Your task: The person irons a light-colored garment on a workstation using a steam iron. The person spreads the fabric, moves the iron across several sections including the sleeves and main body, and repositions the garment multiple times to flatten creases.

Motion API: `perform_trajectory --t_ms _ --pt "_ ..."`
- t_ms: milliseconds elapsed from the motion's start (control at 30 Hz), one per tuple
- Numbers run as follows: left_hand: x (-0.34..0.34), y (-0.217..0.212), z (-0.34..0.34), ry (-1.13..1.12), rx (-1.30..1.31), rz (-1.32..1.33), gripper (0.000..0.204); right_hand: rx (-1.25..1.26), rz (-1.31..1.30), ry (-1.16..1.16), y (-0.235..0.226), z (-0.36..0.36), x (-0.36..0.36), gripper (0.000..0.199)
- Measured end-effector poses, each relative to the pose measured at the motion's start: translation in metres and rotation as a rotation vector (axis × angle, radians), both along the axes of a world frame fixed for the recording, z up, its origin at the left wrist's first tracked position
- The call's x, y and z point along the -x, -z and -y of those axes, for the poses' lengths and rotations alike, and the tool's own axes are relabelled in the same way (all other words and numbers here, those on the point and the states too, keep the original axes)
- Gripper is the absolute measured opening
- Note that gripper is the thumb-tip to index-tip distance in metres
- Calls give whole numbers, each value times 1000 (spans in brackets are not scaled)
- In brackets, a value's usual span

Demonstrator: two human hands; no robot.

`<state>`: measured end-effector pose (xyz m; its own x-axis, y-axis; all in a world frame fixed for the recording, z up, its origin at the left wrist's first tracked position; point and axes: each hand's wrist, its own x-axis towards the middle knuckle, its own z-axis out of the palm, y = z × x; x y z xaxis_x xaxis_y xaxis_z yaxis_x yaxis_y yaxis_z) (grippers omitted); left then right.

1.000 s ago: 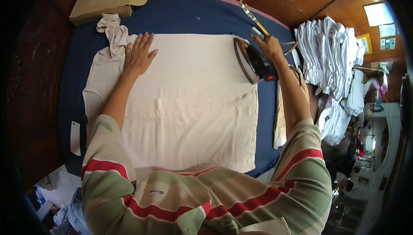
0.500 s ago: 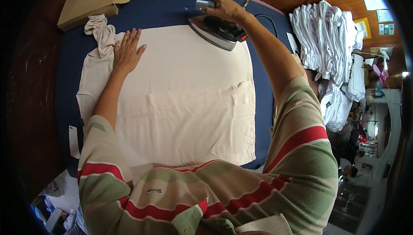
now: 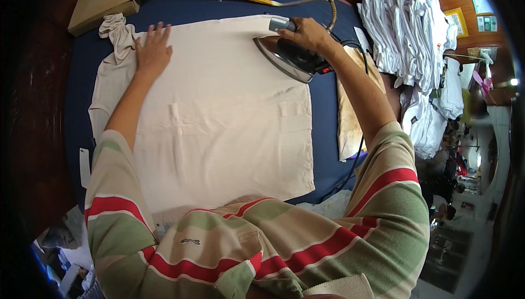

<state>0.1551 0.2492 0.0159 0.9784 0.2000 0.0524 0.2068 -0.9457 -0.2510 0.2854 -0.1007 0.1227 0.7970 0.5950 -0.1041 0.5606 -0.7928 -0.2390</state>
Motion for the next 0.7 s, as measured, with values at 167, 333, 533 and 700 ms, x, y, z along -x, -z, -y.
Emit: perform_trajectory --t_ms 167,333,533,700 --pt "60 10 153 548 593 407 51 80 -16 -177 1 9 17 60" --pt "115 5 276 765 877 291 39 91 -59 -530 -6 -5 43 58" --pt "108 3 315 802 969 258 32 -17 -71 -595 -7 -49 57 48" --pt "121 4 304 762 1016 230 29 107 -135 -450 -10 -18 54 50"
